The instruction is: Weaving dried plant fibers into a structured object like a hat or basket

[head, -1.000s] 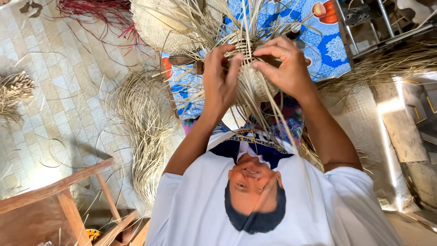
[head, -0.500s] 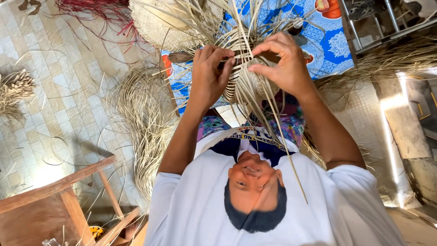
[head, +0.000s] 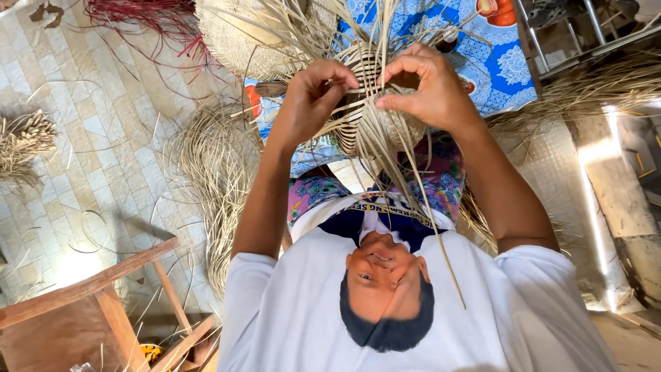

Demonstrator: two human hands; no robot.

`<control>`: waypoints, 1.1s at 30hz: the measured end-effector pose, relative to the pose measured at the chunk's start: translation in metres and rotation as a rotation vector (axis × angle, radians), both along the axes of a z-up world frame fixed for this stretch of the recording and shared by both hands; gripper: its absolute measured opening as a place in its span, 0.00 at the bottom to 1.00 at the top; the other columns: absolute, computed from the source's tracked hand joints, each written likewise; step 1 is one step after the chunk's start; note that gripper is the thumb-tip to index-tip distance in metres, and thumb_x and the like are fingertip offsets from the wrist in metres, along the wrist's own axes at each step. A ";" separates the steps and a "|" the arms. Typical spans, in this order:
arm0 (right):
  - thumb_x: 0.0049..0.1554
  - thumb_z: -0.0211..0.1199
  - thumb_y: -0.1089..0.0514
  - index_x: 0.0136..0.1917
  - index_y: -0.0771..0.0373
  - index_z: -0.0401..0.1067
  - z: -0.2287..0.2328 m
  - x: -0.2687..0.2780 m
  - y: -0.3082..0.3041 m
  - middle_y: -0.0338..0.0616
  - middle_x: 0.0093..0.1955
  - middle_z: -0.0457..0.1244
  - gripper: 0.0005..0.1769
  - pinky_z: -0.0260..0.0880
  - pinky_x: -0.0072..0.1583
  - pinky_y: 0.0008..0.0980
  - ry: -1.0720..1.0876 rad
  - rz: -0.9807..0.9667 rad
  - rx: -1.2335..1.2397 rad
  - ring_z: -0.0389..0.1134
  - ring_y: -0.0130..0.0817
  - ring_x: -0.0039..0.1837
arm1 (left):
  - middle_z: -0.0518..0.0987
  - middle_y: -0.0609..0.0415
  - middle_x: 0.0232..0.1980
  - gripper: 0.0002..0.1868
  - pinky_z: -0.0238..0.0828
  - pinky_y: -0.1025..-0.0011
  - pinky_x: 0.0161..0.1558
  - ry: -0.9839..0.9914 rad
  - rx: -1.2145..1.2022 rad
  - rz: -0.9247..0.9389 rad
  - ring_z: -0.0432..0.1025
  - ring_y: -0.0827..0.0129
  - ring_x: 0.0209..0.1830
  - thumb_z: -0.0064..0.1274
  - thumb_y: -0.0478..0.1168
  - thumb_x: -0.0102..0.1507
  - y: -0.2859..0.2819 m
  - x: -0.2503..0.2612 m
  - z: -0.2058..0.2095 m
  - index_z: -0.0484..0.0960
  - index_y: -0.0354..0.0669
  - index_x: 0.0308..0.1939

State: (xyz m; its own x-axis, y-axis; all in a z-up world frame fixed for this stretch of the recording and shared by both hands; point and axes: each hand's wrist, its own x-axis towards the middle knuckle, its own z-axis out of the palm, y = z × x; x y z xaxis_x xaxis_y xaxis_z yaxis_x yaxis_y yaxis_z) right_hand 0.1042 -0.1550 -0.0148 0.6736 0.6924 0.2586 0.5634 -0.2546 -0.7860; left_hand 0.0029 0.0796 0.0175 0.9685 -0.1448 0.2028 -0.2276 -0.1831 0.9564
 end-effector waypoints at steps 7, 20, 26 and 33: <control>0.52 0.82 0.58 0.50 0.57 0.76 0.008 0.002 0.002 0.40 0.52 0.59 0.17 0.66 0.54 0.33 0.080 0.037 -0.001 0.62 0.33 0.53 | 0.73 0.48 0.48 0.13 0.60 0.56 0.54 -0.232 0.497 0.295 0.64 0.55 0.52 0.52 0.48 0.69 -0.010 -0.011 -0.011 0.84 0.43 0.43; 0.50 0.82 0.53 0.45 0.54 0.74 0.009 0.016 0.005 0.40 0.48 0.58 0.17 0.59 0.49 0.38 0.123 0.072 -0.182 0.57 0.36 0.49 | 0.76 0.43 0.61 0.10 0.70 0.52 0.72 -0.155 -0.463 0.042 0.68 0.50 0.70 0.58 0.46 0.69 0.056 -0.036 0.024 0.79 0.44 0.43; 0.45 0.84 0.48 0.46 0.51 0.79 -0.006 0.035 0.010 0.38 0.48 0.59 0.19 0.60 0.45 0.37 0.060 0.158 -0.165 0.60 0.35 0.44 | 0.73 0.63 0.57 0.18 0.62 0.57 0.63 -0.291 -0.661 0.064 0.66 0.61 0.66 0.54 0.64 0.67 0.093 -0.078 0.058 0.67 0.65 0.34; 0.51 0.78 0.52 0.43 0.57 0.67 0.018 0.031 0.010 0.41 0.48 0.59 0.19 0.65 0.52 0.39 0.301 0.145 -0.404 0.59 0.38 0.51 | 0.73 0.43 0.79 0.58 0.55 0.51 0.78 -0.460 -0.898 -0.199 0.62 0.53 0.82 0.16 0.90 0.65 0.066 -0.057 0.042 0.82 0.58 0.73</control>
